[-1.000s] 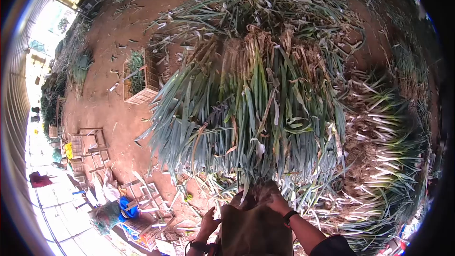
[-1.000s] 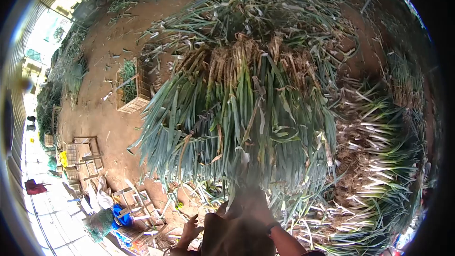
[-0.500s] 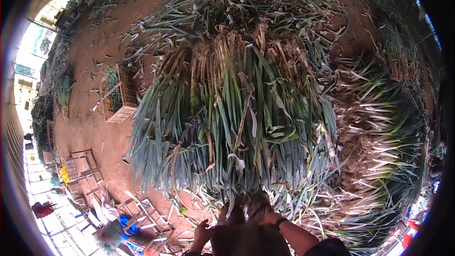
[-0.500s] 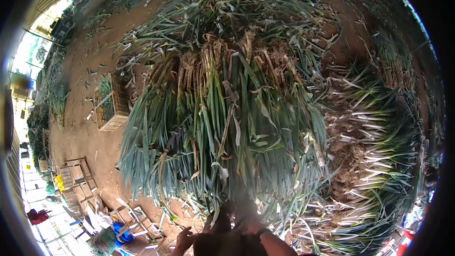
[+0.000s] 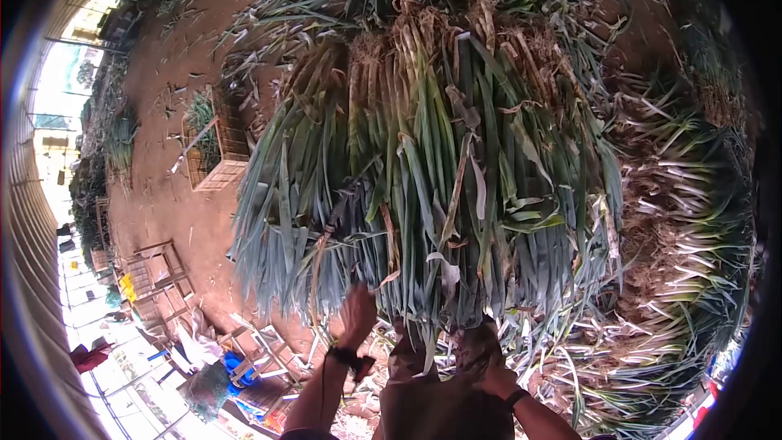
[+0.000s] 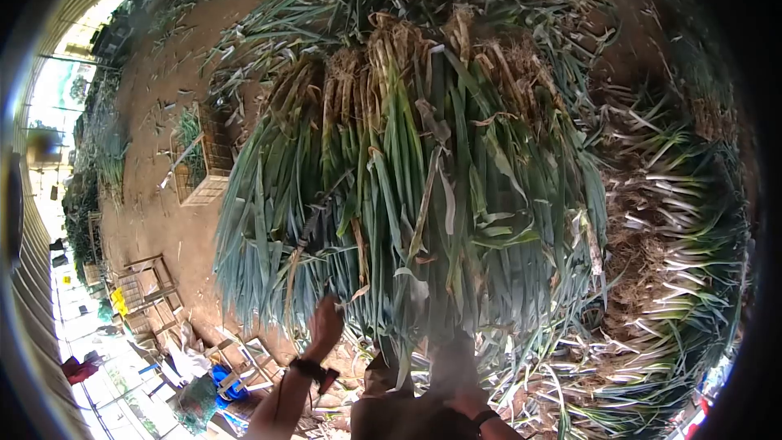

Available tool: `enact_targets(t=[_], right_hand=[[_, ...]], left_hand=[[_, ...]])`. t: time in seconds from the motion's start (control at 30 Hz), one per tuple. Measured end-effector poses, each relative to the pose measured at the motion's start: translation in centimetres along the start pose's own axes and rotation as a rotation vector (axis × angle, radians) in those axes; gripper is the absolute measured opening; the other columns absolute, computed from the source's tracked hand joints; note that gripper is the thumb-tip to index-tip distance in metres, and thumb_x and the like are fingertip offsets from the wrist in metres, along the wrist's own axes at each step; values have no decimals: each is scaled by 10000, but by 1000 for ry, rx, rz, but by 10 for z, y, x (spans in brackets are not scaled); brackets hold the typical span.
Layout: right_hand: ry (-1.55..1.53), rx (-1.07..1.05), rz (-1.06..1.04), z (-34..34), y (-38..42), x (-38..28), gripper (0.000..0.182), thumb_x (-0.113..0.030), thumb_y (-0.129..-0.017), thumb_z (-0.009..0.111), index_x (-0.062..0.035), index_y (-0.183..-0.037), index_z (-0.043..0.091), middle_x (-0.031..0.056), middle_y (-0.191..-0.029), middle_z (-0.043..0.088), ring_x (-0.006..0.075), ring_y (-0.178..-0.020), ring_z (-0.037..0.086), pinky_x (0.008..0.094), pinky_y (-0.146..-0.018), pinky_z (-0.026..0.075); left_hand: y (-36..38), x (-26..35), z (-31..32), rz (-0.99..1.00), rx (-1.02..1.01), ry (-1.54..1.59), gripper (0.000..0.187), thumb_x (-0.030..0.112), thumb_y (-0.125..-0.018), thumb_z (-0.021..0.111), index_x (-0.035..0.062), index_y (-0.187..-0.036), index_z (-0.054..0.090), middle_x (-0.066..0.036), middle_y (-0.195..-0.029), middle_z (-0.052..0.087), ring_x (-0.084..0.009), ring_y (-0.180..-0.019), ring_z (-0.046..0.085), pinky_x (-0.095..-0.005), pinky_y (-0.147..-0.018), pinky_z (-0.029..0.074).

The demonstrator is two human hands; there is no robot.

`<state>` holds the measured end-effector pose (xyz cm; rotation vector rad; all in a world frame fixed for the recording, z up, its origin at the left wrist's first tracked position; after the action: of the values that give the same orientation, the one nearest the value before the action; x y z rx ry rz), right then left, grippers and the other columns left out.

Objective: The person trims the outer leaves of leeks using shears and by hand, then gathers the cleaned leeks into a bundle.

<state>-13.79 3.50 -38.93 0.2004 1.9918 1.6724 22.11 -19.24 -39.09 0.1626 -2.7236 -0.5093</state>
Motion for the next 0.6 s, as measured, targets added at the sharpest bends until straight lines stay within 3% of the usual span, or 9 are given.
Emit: enact_targets(t=[0.1, 0.13, 0.2, 0.3, 0.33, 0.43, 0.47, 0.53, 0.6], right_hand=[[26, 21, 66, 17, 4, -14, 1389, -650, -711, 832, 75, -1590, 37, 400, -1529, 352, 499, -1105, 672, 557, -903, 563], [33, 6, 78, 22, 2, -19, 1382, -642, -718, 832, 70, -1591, 33, 399, -1527, 353, 499, -1084, 679, 556, -893, 566], [26, -51, 104, 27, 3, -31, 1369, -629, -728, 831, 59, -1595, 24, 398, -1523, 355, 501, -1043, 693, 556, -874, 571], [16, 14, 95, 47, 4, -38, 1363, -632, -736, 825, 63, -1592, 23, 406, -1515, 357, 500, -999, 706, 552, -843, 580], [28, 51, 85, 56, 3, -40, 1363, -638, -738, 821, 66, -1590, 23, 409, -1512, 358, 500, -991, 708, 553, -835, 582], [74, 137, 73, 77, -2, -50, 1365, -658, -744, 809, 74, -1585, 22, 419, -1504, 361, 503, -980, 709, 558, -818, 584], [95, 123, 78, 84, -5, -54, 1367, -662, -745, 807, 72, -1585, 17, 421, -1506, 358, 505, -982, 708, 559, -816, 585], [136, 90, 87, 96, -11, -61, 1371, -668, -748, 804, 69, -1586, 7, 424, -1508, 351, 508, -986, 706, 560, -813, 586], [147, 133, 102, 100, -14, -76, 1375, -679, -741, 803, 61, -1589, 13, 427, -1501, 361, 517, -977, 705, 564, -812, 586]], left_hand=[[-72, -15, -17, -60, 121, -91, 456, 100, -906, 672, 26, -1331, 527, -234, -1173, 629, -450, -983, 631, -552, -779, 506], [-91, -23, -21, 70, 344, -106, 401, 119, -919, 656, 27, -1288, 531, -236, -1248, 616, -443, -1022, 631, -543, -846, 499], [-127, -51, -23, -69, 335, -180, 331, 131, -924, 623, 41, -1234, 549, -235, -1284, 632, -429, -1083, 646, -557, -911, 475], [-160, -80, -26, -396, -129, -191, 303, 133, -919, 597, 67, -1214, 580, -215, -1232, 682, -412, -1102, 670, -575, -962, 442], [-160, -92, -14, -357, -34, -158, 261, 133, -904, 587, 99, -1160, 623, -185, -1144, 729, -401, -1061, 698, -628, -980, 404], [-145, -97, -3, -361, -111, -168, 246, 162, -909, 588, 128, -1144, 654, -166, -1130, 730, -400, -1066, 699, -662, -968, 382], [-129, -97, -2, -199, -25, -168, 258, 172, -910, 584, 153, -1154, 665, -164, -1140, 713, -399, -1091, 682, -689, -925, 371], [-96, -86, -4, -34, 134, -33, 270, 124, -892, 591, 144, -1153, 658, -176, -1159, 638, -406, -997, 658, -631, -908, 399], [-60, -55, -56, 56, 132, 99, 304, 7, -853, 624, 81, -1146, 653, -252, -1225, 541, -464, -951, 628, -572, -740, 502]])
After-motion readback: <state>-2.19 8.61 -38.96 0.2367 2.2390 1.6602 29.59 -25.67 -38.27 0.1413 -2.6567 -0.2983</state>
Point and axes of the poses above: each hand's wrist, its own y-axis away from the middle knuckle, its own z-axis out of the palm, x = y × z, the point moved 1 cm from there along -y, towards the middle knuckle
